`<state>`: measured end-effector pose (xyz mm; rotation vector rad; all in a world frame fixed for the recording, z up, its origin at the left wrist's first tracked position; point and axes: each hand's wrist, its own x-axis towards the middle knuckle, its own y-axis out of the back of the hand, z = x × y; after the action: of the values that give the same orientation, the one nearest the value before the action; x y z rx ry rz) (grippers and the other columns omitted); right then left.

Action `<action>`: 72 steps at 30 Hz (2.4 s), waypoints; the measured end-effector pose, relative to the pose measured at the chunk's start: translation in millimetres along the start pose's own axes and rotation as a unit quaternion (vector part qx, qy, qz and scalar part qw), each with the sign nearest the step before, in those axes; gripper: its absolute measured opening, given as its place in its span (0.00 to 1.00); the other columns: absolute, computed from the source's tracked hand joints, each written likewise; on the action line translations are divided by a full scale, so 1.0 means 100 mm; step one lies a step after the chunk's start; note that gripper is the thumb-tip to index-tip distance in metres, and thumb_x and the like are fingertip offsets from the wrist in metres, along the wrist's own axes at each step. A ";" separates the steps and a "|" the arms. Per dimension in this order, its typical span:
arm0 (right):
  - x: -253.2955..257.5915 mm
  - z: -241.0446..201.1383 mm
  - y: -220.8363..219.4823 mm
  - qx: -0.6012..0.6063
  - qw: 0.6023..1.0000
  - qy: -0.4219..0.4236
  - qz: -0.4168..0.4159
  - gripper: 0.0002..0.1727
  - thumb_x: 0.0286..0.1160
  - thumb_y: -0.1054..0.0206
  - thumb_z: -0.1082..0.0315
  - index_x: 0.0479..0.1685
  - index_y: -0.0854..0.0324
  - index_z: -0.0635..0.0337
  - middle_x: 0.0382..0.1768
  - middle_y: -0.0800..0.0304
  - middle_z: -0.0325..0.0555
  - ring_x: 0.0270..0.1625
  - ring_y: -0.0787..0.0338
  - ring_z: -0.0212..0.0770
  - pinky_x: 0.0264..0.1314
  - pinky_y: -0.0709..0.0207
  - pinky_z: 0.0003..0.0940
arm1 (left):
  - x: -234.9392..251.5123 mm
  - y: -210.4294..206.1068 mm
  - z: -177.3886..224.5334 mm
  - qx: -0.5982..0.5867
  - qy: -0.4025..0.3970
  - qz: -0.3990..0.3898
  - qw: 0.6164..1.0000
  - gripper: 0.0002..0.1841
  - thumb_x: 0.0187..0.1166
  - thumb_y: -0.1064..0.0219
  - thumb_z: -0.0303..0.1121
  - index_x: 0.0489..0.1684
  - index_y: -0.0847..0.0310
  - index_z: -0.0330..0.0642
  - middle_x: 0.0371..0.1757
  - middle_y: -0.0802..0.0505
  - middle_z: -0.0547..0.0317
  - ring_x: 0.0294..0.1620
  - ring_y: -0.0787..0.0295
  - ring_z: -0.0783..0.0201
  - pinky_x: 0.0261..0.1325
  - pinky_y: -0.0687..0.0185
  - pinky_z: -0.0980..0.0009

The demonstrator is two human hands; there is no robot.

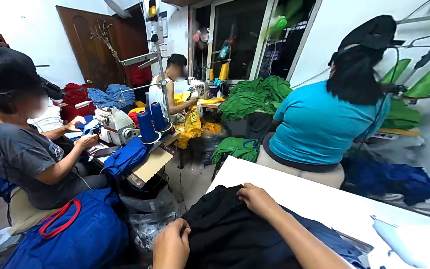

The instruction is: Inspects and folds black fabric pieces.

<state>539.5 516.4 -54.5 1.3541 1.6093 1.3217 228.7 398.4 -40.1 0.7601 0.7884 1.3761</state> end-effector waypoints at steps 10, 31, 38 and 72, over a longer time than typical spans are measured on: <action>-0.46 -0.17 0.61 -0.052 0.990 0.063 0.111 0.07 0.71 0.29 0.82 0.44 0.09 0.68 0.41 0.11 0.58 0.41 0.07 0.55 0.46 0.11 0.53 | 0.06 -0.14 0.26 -0.091 -0.105 0.190 0.972 0.11 0.86 0.42 0.30 0.51 0.14 0.35 0.48 0.07 0.47 0.52 0.08 0.54 0.60 0.13 0.59; -1.48 -0.10 0.82 0.218 0.955 -0.010 0.202 0.09 0.78 0.32 0.59 0.38 0.11 0.53 0.28 0.18 0.30 0.30 0.23 0.22 0.35 0.26 0.25 | -0.30 0.01 0.33 -0.322 -0.288 0.134 0.892 0.08 0.84 0.39 0.28 0.46 0.11 0.42 0.44 0.06 0.64 0.46 0.09 0.73 0.53 0.11 0.74; -1.51 -0.27 0.63 0.602 0.750 0.249 0.114 0.11 0.83 0.34 0.51 0.45 0.09 0.41 0.38 0.07 0.29 0.42 0.10 0.24 0.47 0.15 0.20 | -0.34 -0.20 0.86 -0.423 -0.524 -0.084 0.735 0.10 0.88 0.44 0.24 0.48 0.17 0.28 0.48 0.10 0.50 0.54 0.13 0.66 0.63 0.17 0.70; -1.93 -0.64 0.44 0.302 0.889 0.123 0.322 0.07 0.78 0.28 0.57 0.43 0.08 0.47 0.47 0.09 0.32 0.43 0.12 0.24 0.43 0.15 0.19 | -0.08 -0.70 0.91 -0.478 -0.190 0.057 0.856 0.10 0.85 0.43 0.30 0.53 0.17 0.37 0.47 0.11 0.59 0.49 0.14 0.73 0.55 0.16 0.74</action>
<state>545.0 311.5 -18.1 2.3335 1.9267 1.4504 342.6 386.3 -50.1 0.2512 -0.2915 1.4368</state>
